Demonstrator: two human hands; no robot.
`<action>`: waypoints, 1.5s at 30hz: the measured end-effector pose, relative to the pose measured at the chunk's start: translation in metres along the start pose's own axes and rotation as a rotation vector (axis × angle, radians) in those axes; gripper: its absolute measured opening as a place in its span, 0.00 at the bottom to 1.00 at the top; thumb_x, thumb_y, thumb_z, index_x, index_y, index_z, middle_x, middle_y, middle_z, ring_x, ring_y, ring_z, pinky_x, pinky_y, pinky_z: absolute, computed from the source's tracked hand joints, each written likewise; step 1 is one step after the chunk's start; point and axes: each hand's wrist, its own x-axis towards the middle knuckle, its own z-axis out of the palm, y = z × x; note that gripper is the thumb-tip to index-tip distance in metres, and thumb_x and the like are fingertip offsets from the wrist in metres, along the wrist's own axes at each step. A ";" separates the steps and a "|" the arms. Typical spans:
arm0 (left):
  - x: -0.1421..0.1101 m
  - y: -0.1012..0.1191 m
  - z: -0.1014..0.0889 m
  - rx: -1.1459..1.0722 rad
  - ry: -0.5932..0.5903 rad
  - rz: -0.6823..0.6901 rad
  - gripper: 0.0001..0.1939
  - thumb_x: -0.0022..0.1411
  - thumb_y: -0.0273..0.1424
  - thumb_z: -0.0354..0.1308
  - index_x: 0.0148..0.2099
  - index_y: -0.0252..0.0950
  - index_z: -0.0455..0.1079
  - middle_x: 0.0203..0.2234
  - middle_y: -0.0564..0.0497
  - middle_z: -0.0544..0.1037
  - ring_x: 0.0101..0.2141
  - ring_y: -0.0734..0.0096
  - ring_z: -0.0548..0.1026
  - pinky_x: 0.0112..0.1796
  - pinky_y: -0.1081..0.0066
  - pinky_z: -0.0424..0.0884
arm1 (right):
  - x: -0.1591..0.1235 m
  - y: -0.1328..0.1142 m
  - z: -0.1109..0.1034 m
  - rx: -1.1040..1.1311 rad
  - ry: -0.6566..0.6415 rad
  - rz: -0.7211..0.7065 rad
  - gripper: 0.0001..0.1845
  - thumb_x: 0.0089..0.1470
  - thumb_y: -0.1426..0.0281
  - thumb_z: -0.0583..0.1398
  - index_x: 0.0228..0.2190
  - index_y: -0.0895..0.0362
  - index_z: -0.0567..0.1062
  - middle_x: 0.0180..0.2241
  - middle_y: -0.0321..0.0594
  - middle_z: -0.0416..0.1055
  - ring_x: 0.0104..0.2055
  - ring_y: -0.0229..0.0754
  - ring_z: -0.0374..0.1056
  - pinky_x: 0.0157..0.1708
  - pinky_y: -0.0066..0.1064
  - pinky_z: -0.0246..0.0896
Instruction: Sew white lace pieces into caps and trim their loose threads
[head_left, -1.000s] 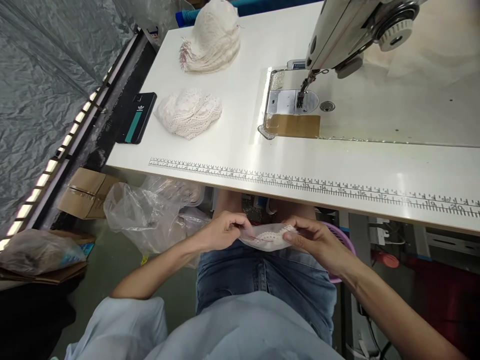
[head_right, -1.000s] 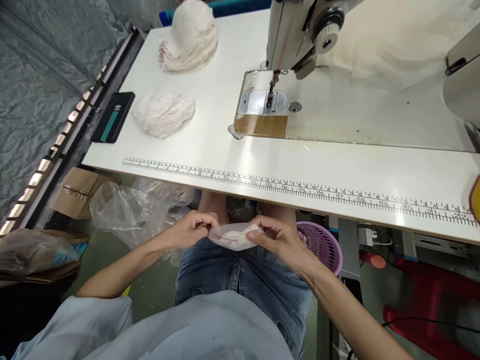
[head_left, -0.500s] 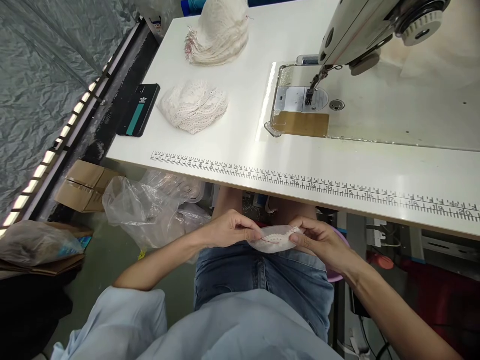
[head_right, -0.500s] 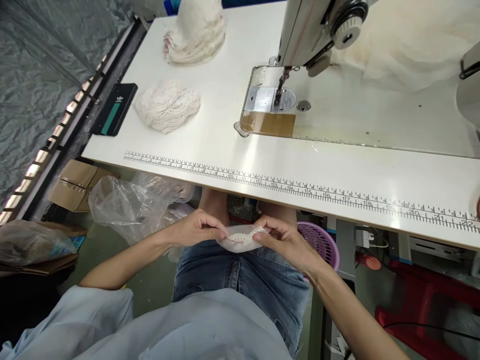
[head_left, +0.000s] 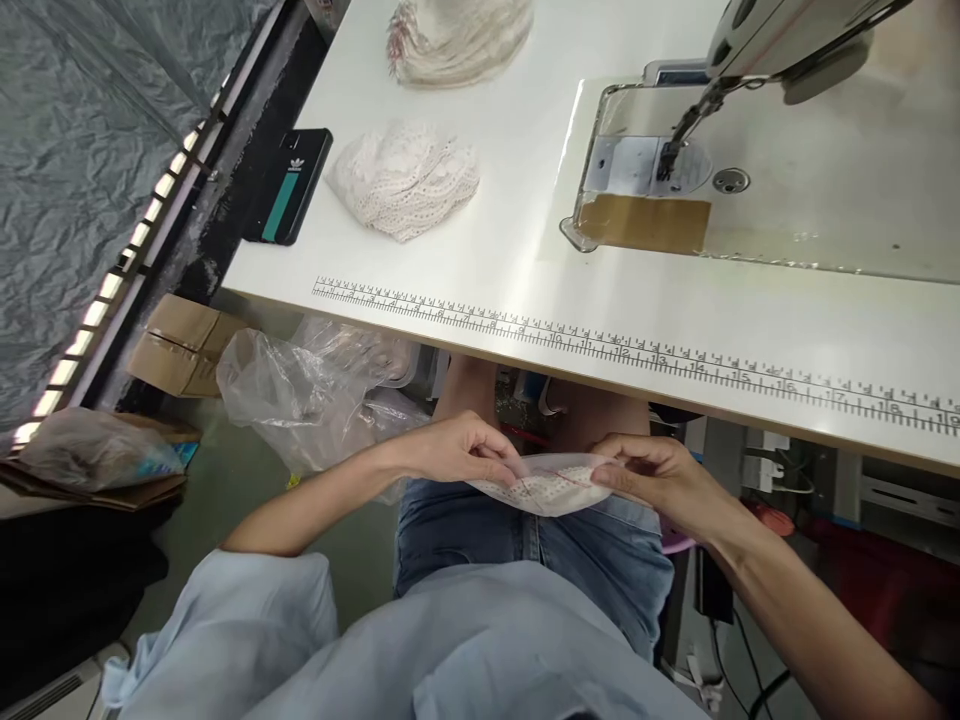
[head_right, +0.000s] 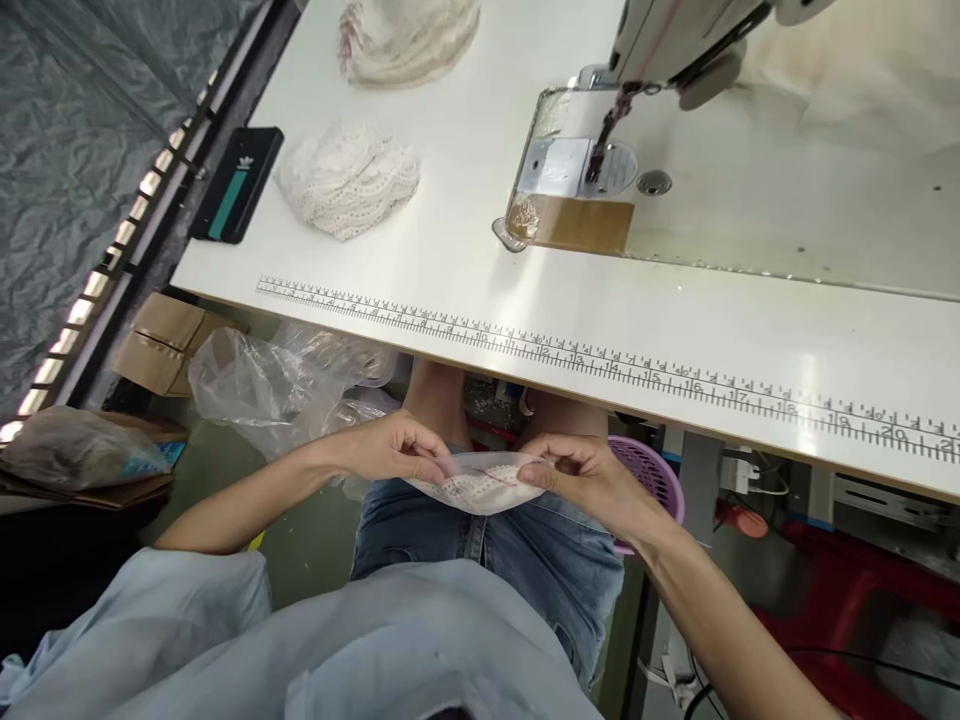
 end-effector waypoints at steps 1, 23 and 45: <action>0.000 0.000 0.000 0.019 -0.003 0.015 0.12 0.57 0.31 0.59 0.42 0.31 0.76 0.31 0.48 0.80 0.30 0.77 0.75 0.30 0.82 0.67 | 0.000 0.000 0.000 -0.004 0.003 0.004 0.10 0.43 0.61 0.66 0.26 0.55 0.78 0.26 0.37 0.74 0.29 0.38 0.68 0.30 0.28 0.64; 0.020 -0.003 0.007 -0.075 -0.021 0.036 0.12 0.53 0.32 0.62 0.40 0.32 0.77 0.31 0.48 0.80 0.33 0.72 0.76 0.35 0.77 0.70 | 0.002 -0.018 0.009 -0.156 -0.068 -0.026 0.15 0.46 0.58 0.63 0.27 0.58 0.78 0.25 0.39 0.73 0.27 0.38 0.66 0.26 0.28 0.61; 0.016 0.010 0.017 -0.073 0.031 -0.056 0.13 0.49 0.34 0.65 0.35 0.30 0.77 0.26 0.49 0.79 0.27 0.75 0.74 0.28 0.79 0.66 | -0.001 -0.017 0.022 -0.161 -0.169 -0.064 0.13 0.47 0.59 0.63 0.29 0.57 0.73 0.24 0.34 0.68 0.25 0.34 0.61 0.25 0.25 0.56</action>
